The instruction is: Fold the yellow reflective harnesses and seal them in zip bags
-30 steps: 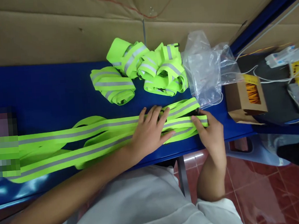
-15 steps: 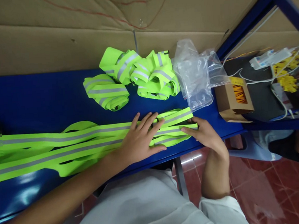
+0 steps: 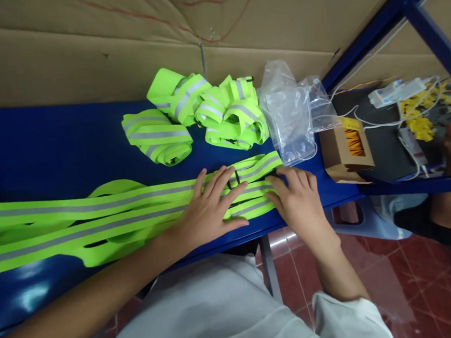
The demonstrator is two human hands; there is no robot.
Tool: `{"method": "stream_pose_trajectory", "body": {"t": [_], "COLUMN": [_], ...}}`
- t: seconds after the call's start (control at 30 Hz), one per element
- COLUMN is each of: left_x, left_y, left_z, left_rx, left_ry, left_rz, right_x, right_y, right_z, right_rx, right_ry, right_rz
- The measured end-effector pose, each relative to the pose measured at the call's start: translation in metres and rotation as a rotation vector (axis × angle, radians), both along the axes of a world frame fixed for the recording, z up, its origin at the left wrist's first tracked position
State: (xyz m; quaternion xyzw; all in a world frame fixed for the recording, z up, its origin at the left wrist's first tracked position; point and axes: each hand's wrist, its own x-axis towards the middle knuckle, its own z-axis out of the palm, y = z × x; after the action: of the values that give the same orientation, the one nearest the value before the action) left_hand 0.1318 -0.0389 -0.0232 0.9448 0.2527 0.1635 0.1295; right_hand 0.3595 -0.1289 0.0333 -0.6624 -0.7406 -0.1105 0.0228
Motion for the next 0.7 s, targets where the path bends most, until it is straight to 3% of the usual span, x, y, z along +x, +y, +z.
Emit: {"method": "stream_pose_trajectory", "body": {"t": [0.27,0.33,0.53,0.6,0.7], "left_x": [0.0,0.0,0.0,-0.001,-0.001], "left_y": [0.001,0.001,0.002,0.003,0.003], "left_z": [-0.001,-0.001,-0.001,-0.002,-0.001], "left_rx": [-0.025,-0.024,-0.005,-0.025,-0.057], "left_ry": [-0.005,-0.007,-0.017,0.006,0.045], "left_rz": [0.014,0.019,0.039,0.04,0.034], "right_x": [-0.002,0.004,0.031,0.035,0.029], "right_y": [0.017,0.022,0.031,0.029,0.024], "right_z": [0.005,0.012,0.038,0.039,0.033], "right_rx": [-0.17,-0.239,-0.478,-0.488,-0.461], "right_ry": [-0.223,-0.145,0.359,0.401,0.292], "right_rz": [0.06,0.107,0.235,0.237,0.206]}}
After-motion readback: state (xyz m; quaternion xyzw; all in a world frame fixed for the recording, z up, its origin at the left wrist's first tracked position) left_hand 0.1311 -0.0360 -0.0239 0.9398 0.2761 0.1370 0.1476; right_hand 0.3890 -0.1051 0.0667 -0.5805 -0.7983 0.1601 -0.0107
